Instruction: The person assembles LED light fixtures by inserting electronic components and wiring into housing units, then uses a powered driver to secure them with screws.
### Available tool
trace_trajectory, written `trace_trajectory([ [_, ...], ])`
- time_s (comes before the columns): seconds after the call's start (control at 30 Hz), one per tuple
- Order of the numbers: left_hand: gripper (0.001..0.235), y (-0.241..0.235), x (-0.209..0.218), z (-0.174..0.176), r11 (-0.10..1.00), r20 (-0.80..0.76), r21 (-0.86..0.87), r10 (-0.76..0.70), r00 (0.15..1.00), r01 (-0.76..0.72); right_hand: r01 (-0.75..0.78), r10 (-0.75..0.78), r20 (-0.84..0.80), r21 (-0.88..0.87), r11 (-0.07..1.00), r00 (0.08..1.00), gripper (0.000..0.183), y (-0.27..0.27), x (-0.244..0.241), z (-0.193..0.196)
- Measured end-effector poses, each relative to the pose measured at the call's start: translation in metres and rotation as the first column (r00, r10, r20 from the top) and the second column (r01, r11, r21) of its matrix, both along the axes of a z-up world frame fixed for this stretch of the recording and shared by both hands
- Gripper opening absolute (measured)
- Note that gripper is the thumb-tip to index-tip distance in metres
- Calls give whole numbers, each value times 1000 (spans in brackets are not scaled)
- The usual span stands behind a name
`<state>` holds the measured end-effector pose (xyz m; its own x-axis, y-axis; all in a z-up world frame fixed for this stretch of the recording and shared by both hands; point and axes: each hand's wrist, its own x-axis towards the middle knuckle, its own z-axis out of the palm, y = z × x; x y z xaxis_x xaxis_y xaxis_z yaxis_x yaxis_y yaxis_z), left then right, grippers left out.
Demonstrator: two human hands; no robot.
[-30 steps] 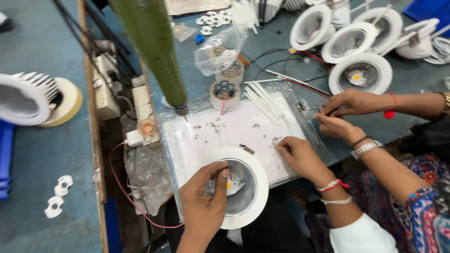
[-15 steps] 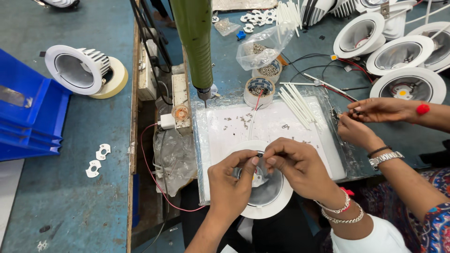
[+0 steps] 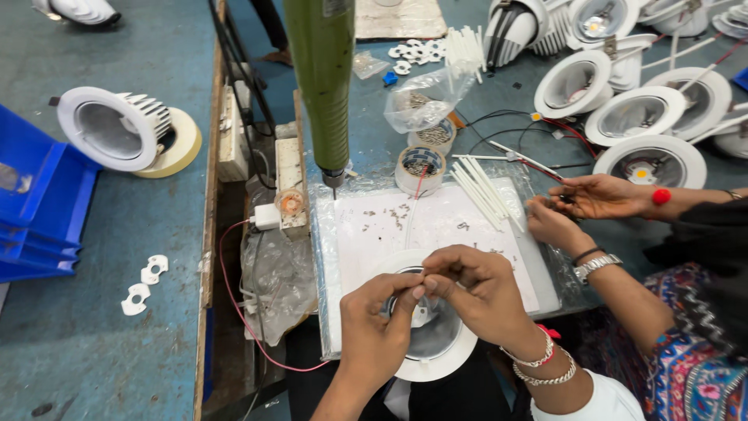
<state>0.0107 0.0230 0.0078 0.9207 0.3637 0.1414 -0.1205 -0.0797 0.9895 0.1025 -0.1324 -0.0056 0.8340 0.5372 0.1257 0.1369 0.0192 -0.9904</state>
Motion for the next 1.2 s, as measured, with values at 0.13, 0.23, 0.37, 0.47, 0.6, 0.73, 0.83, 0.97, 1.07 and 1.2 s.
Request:
trace_trajectory([
  [0.13, 13, 3, -3, -1, 999, 20, -9, -38, 999, 38, -89, 92, -48, 59, 994, 995, 11, -5, 0, 1],
  [0.23, 13, 6, -4, -3, 998, 50, 4, -61, 997, 61, -147, 177, -151, 187, 971, 973, 10, -4, -1, 0],
  [0.37, 14, 8, -5, -7, 998, 49, 51, -36, 998, 34, -164, 227, -264, 239, 957, 938, 11, -1, -1, 0],
  [0.47, 7, 7, -5, -13, 995, 94, 94, 3, 996, -12, -188, 257, -275, 255, 949, 926, 13, 0, -2, 2],
  [0.6, 5, 3, -4, -20, 998, -49, -58, 34, 998, -37, -153, 178, -122, 189, 970, 976, 14, -15, -4, 2],
  [0.73, 8, 3, -3, -20, 998, -111, -40, 45, 993, -50, 305, -299, 123, -29, 952, 946, 13, -54, 43, -15],
  [0.83, 12, 2, -3, -13, 998, -99, 45, 51, 994, -47, 426, -340, 305, -286, 859, 890, 15, -68, 73, -37],
  [0.97, 22, 3, -3, -2, 986, -97, 168, 34, 995, -17, 428, -225, 389, -583, 690, 893, 16, -78, 73, -56],
  [1.07, 26, 3, -2, 1, 979, -132, 204, 15, 991, 13, 392, -98, 437, -656, 645, 894, 14, -79, 70, -67],
  [1.2, 25, 2, 0, 3, 961, -96, 277, 46, 994, -18, 392, 38, 524, -681, 618, 851, 6, -70, 65, -81],
])
